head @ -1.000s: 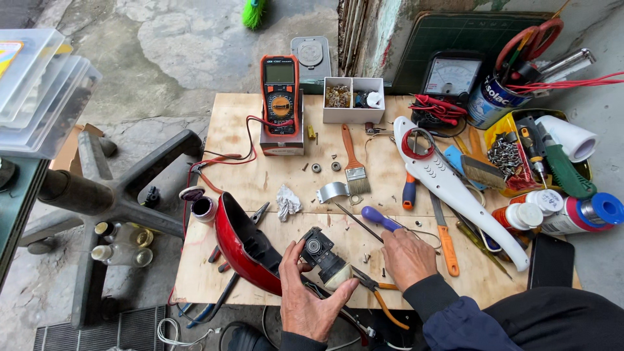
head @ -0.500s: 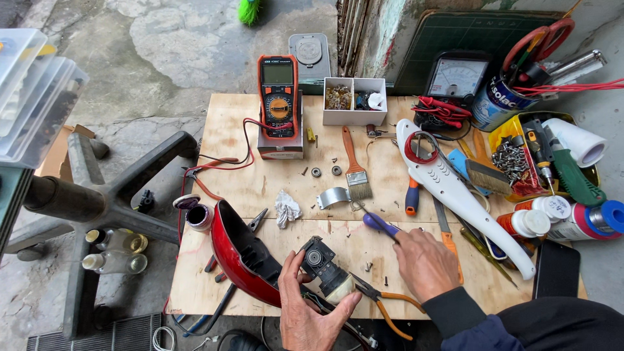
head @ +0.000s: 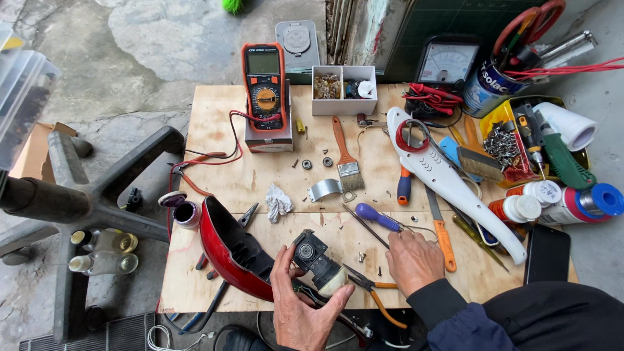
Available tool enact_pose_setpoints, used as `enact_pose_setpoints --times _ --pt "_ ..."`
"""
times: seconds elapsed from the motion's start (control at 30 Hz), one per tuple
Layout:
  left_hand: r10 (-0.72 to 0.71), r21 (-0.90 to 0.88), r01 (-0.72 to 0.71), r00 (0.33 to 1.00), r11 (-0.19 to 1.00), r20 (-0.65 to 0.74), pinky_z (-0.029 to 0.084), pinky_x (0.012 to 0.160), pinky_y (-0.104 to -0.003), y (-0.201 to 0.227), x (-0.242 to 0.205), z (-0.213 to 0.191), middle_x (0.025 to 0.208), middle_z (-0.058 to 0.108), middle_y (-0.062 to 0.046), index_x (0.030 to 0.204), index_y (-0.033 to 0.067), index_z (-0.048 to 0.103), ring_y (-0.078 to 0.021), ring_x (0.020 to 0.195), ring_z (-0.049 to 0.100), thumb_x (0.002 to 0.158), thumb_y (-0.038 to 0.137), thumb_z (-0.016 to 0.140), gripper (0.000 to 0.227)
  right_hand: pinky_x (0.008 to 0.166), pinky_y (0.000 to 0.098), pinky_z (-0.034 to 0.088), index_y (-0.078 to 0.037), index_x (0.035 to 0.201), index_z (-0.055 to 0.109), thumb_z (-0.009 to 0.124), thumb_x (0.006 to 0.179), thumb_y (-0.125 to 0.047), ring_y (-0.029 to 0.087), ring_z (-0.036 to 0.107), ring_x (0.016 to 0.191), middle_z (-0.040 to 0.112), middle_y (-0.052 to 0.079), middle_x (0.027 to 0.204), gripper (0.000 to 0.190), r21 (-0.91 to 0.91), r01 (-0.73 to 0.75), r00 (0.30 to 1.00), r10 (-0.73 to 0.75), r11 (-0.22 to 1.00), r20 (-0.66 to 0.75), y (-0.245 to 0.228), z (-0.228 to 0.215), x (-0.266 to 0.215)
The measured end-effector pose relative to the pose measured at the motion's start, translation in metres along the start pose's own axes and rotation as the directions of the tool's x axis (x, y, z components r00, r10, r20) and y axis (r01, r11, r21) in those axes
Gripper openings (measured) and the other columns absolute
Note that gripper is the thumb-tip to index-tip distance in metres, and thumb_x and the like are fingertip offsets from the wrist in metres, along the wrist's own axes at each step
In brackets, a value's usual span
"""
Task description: The person disassembles a small black electrical component, likely a motor or switch, using a screwdriver and pliers. They remove screws, separate the housing, and manipulate internal parts on a cluttered workbench. The person then reassembles the component, securing it with screws.
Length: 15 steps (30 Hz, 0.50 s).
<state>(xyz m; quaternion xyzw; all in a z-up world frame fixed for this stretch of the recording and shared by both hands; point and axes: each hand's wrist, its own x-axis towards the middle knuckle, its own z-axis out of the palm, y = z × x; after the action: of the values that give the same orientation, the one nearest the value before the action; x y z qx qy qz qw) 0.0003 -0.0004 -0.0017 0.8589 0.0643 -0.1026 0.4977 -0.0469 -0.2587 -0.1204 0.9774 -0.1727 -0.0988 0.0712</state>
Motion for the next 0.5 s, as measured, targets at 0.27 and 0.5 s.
enact_pose_setpoints --times 0.27,0.5 --pt "-0.029 0.017 0.029 0.999 0.999 0.02 0.064 0.06 -0.026 0.001 0.001 0.0 0.172 0.048 0.007 0.163 0.0321 0.048 -0.0076 0.111 0.076 0.053 0.047 0.108 0.126 0.073 0.0506 0.058 -0.022 0.106 0.067 0.073 0.103 -0.041 0.026 0.072 0.098 0.075 -0.001 0.103 0.02 0.344 -0.056 0.998 0.051 0.937 0.026 -0.005 -0.081 0.013" --pt "-0.033 0.009 0.032 0.998 0.999 0.05 0.063 0.064 -0.027 -0.004 0.003 -0.002 0.177 0.043 0.006 0.165 0.0313 0.045 -0.0086 0.114 0.075 0.055 0.045 0.108 0.128 0.092 0.0468 0.056 -0.02 0.11 0.08 0.065 0.105 -0.03 0.025 0.07 0.111 0.078 0.001 0.115 0.019 0.596 -0.003 0.997 0.047 0.803 -0.058 -0.032 -0.1 0.076"
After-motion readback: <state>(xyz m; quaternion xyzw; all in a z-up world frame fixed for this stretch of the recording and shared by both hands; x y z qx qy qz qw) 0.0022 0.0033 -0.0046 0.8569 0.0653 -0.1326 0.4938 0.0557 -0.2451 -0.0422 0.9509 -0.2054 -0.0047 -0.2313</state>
